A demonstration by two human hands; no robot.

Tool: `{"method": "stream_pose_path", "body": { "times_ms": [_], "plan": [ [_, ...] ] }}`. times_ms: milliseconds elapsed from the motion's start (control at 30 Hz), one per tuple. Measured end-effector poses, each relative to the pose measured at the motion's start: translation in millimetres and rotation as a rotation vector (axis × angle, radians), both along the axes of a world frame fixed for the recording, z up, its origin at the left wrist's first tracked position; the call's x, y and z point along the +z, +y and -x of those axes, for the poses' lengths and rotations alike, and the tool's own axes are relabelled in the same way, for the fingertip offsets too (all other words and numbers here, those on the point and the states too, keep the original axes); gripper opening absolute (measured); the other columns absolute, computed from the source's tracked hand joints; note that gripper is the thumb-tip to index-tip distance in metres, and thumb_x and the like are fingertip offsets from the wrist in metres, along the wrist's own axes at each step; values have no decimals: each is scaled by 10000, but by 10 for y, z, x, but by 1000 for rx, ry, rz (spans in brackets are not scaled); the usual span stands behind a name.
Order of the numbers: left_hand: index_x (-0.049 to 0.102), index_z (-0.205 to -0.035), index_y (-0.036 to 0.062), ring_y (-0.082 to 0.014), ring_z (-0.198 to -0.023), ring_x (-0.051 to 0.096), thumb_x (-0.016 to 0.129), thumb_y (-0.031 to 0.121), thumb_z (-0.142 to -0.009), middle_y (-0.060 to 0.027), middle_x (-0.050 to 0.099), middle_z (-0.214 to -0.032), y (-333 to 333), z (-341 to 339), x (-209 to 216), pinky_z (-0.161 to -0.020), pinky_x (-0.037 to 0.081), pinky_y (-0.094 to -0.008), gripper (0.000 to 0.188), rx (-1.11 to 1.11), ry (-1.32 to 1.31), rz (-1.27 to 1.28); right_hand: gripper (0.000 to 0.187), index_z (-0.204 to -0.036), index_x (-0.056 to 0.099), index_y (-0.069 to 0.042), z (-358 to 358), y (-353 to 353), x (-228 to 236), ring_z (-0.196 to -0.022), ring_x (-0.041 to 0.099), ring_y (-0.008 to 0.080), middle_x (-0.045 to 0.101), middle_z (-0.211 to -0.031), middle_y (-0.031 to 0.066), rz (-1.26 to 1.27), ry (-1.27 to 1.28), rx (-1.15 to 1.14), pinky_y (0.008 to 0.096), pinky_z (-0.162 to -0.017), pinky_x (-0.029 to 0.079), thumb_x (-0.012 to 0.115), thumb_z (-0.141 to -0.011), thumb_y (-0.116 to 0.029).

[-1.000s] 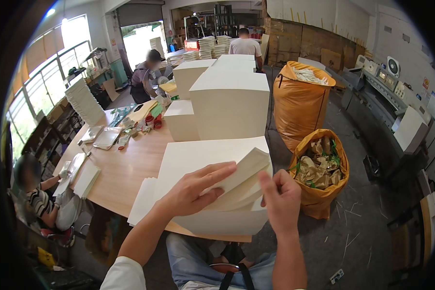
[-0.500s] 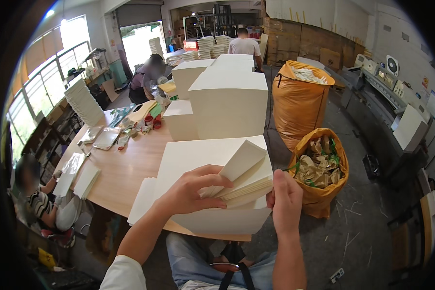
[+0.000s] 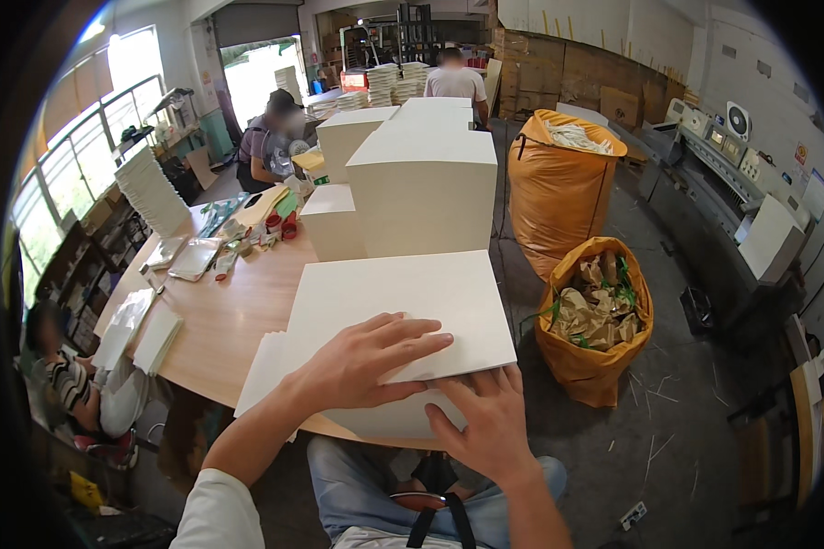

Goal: The person repeatedly picks up small stacks of white paper sheets from a table and places them onto a larger stack. The hands lift, align, and set down the sheets in a repetitive cycle.

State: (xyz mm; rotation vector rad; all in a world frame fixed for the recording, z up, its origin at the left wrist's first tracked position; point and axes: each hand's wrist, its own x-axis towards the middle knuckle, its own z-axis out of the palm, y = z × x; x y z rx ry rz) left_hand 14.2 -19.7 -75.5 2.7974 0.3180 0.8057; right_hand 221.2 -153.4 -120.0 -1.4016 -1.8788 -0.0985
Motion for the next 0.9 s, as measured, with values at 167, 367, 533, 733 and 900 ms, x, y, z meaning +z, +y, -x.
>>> {"method": "stream_pose_path", "body": {
  "times_ms": [167, 367, 533, 733, 900],
  "plan": [
    [681, -1488, 136, -343, -1189, 704, 902, 208, -876, -109, 754, -1360, 76, -38, -65, -1055, 590, -464, 655, 38, -23, 6, 390, -1250, 779, -88, 11, 9, 39, -1292, 645, 373, 729, -1305, 154, 9, 33, 1, 561, -1195, 398, 807, -897, -251],
    [657, -1500, 96, -340, -1205, 714, 864, 227, -932, -127, 768, -1321, 71, -50, -84, -1048, 591, -463, 619, 67, -70, -53, 205, -1027, 690, -10, -288, -110, -65, -985, 735, 354, 744, -1136, 167, -14, 413, -277, 449, -869, 572, 814, -941, -150],
    [599, -1563, 89, -367, -1198, 722, 761, 187, -1017, -163, 762, -1337, -13, -31, 30, -1015, 590, -487, 578, 186, 51, 252, 408, -771, 567, -7, -451, -73, 336, -626, 625, 347, 636, -720, 129, 508, 338, -337, 502, -638, 490, 821, -1000, -229],
    [704, -1458, 176, -393, -1193, 724, 701, 88, -1034, -181, 698, -1453, 70, -16, -19, -999, 591, -475, 434, 19, -138, 110, 422, -794, 484, -89, -176, 225, 357, -589, 481, 38, 514, -681, -40, 72, 493, -201, 265, -525, 410, 756, -1082, -234],
    [782, -1285, 186, -373, -1263, 705, 750, 99, -1005, -158, 678, -1492, 87, -9, -11, -1033, 583, -460, 295, 17, -123, 250, 431, -776, 461, -118, -81, 368, 259, -583, 457, 18, 493, -674, -61, 87, 1125, -40, 232, -518, 371, 756, -1078, -202]
  ]
}}
